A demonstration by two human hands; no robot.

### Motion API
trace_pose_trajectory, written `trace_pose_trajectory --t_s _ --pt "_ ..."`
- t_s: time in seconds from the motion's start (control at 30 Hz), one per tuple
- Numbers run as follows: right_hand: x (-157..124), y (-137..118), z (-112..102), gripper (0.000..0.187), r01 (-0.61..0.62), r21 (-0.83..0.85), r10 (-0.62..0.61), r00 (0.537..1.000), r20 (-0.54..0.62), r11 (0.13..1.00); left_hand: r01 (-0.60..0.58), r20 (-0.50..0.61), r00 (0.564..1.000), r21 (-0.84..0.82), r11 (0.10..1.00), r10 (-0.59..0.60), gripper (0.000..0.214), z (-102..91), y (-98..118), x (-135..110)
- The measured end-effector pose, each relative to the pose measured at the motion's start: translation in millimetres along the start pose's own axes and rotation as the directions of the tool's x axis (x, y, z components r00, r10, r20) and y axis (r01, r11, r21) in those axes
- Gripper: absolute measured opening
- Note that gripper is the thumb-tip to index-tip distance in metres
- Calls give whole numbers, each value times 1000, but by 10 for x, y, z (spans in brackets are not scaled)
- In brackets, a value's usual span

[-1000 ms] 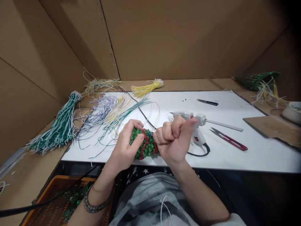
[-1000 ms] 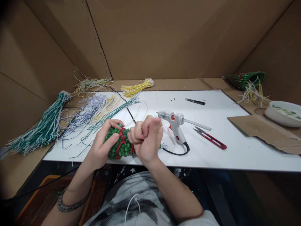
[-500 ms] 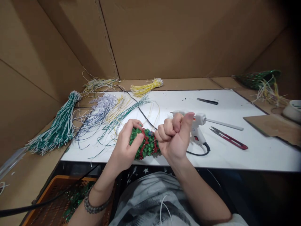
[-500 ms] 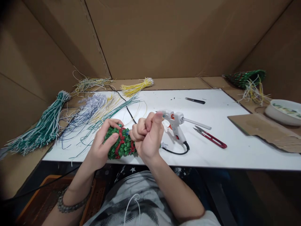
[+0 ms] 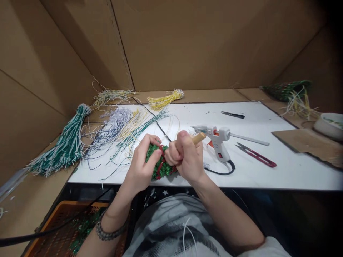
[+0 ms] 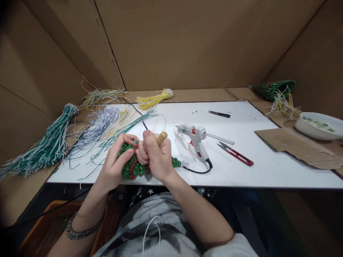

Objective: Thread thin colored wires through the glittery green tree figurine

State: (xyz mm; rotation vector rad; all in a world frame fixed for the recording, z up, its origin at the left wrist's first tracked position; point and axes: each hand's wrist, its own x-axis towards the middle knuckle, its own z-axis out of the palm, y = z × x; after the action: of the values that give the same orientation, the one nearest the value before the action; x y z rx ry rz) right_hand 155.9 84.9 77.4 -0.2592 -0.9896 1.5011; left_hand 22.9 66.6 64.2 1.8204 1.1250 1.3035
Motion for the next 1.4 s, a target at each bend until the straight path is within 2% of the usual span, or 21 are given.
trace_pose_trajectory --t_s 0.1,0.27,0.33,0.47,0.53,0.67,0.8,0.87,1.1,1.3,1.4 --pt "-7 19 2 65 15 54 -14 1000 -11 998 -5 -11 1000 10 1000 5 3 -6 -15 -2" --pt "-12 10 -28 68 141 145 -119 981 -155 979 -9 -34 999 32 999 10 4 -32 -44 -5" --pt "-15 13 -44 68 175 146 -155 978 -136 974 -9 -27 1000 28 1000 10 4 -38 -53 -7" --pt "-20 38 -71 61 222 151 -227 974 13 963 -5 -25 1000 29 1000 6 3 -40 -62 -7" --pt "-34 68 -81 53 310 108 -320 943 92 945 -7 -26 1000 35 999 8 3 -41 -59 -2" --pt "-111 164 -82 48 512 -35 -495 844 206 859 -7 -18 1000 35 999 7 3 -45 -46 9" --pt "-184 245 -57 50 602 -118 -569 791 228 790 5 -20 1000 46 999 -4 3 -49 -33 11" --pt "-189 261 -47 50 622 -142 -586 778 225 770 9 -21 1000 47 999 -8 3 -49 -30 12" --pt "-150 283 -135 48 575 -220 -536 817 213 788 5 -29 1000 49 999 -4 1 -38 -38 16" --pt "-112 200 -194 44 390 -308 -355 920 165 868 -5 -34 999 61 998 7 1 -40 -59 13" --pt "-67 158 -172 48 315 -300 -275 947 167 900 0 -34 999 59 998 2 2 -40 -57 14"
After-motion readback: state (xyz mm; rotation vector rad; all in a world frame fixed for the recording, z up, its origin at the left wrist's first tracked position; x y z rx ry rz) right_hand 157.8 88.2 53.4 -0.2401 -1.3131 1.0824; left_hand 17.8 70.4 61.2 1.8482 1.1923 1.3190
